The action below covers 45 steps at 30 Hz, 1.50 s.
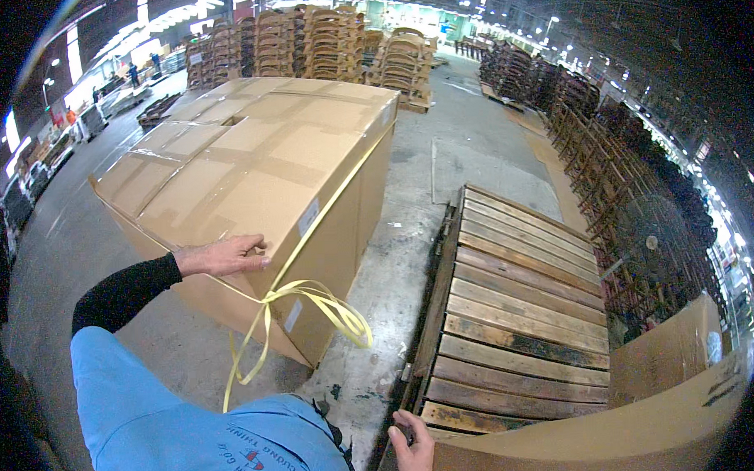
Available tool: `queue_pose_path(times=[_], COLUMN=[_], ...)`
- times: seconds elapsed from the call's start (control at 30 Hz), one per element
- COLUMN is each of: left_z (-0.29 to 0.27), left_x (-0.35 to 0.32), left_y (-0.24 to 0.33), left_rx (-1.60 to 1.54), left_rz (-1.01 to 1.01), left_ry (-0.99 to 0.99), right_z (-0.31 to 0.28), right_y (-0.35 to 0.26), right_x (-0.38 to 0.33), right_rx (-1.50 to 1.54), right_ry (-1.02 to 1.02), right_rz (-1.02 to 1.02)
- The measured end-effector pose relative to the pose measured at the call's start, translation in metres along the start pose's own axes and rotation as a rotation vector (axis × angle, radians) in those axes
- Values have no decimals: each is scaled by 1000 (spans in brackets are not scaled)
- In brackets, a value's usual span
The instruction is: The person secures a large cardboard box on a wooden pallet using a yellow plastic strap. They wrap the strap around the box, tie a knot, and then place small cardboard pieces over the strap to protect it.
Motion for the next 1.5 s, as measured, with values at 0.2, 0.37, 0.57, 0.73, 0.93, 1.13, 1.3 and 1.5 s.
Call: queue_pose_path(times=[0.2,0.37,0.57,0.73,0.93,1.13,1.3,1.5], left_z=[-12,5,55,64,66,-11,-91,-140], left_x=[30,20,27,26,38,36,-12,-96], left_y=[17,41,54,52,65,237,424,667], left_rx=[163,330,396,336,159,-98,-181,-423], left_rz=[355,478,438,474,469,1061,1673,1992], left_ry=[254,441,236,274,213,484,844,1578], right_z=[43,80,105,39,-111,-206,-301,-353], right_y=[-1,60,128,153,210,273,168,-37], right_x=[44,40,7,-34,-198,-470,-650,-700], right_rx=[-329,-82,63,-172,-170,428,657,233], right_ry=[-222,-3,256,514,1175,1818,2016,1798], right_rz=[-114,-37,137,11,66,189,-586,-913])
Point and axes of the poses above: each hand's wrist, its own x-axis towards the middle knuckle, its own z-axis out of the palm, y = z × x, the point moved 4 cm from there along x, towards the middle knuckle, and after that the axes turned 15 degrees about x, right-handed, at the moved point
